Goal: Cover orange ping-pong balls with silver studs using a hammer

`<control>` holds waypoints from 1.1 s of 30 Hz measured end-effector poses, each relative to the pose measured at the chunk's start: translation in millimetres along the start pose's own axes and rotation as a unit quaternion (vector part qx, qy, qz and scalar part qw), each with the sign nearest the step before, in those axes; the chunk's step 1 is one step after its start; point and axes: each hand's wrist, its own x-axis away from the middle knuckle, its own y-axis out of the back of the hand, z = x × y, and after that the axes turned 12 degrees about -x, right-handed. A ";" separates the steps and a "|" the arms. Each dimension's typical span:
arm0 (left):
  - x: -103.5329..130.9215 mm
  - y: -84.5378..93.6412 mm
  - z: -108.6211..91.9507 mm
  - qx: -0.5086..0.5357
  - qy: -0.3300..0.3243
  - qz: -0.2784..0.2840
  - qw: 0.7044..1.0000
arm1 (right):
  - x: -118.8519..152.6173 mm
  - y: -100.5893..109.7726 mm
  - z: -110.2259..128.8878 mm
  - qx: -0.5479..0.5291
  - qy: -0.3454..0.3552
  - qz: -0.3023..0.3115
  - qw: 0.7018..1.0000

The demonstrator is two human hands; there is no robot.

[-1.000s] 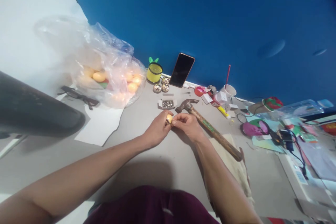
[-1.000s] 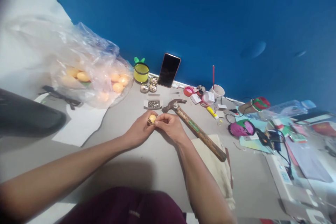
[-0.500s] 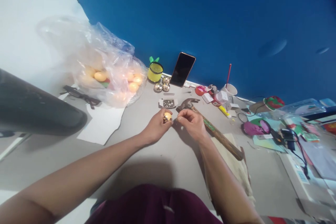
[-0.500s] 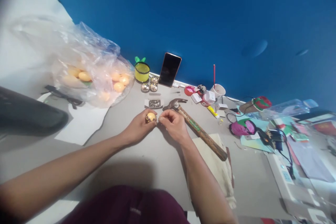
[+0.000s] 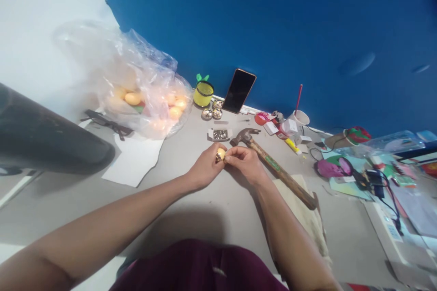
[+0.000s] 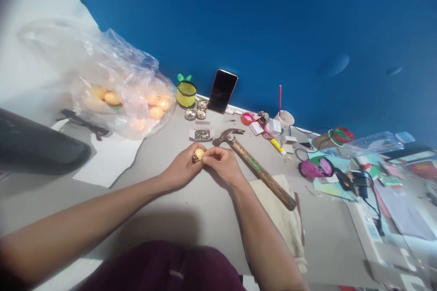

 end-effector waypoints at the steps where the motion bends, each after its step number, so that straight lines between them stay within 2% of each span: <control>1: -0.2 -0.4 0.5 -0.006 -0.003 0.000 1.000 | -0.2 0.2 -0.3 -0.005 -0.003 0.002 1.000; 8: -0.1 -5.0 0.8 -0.040 -0.007 -0.004 0.999 | -0.6 1.6 -0.9 0.006 -0.018 0.007 1.000; 13: 0.5 -7.4 1.1 -0.050 -0.005 -0.013 0.999 | 1.0 -1.6 -3.0 0.096 0.039 -0.009 0.995; 20: 1.1 -8.5 3.5 -0.049 -0.003 -0.021 0.999 | 9.3 -10.4 -10.0 0.266 0.100 -0.058 0.957; 23: 1.6 -9.9 4.7 -0.047 -0.004 -0.029 0.998 | 11.3 -14.0 -11.0 0.300 0.118 -0.072 0.944; 26: 2.9 -10.8 4.0 -0.039 -0.006 -0.042 0.998 | 9.6 -13.8 -10.9 0.263 0.111 -0.072 0.956; 33: 4.5 -5.2 -3.0 0.014 0.018 -0.037 0.999 | 0.7 -6.3 -7.6 0.076 0.053 -0.013 0.996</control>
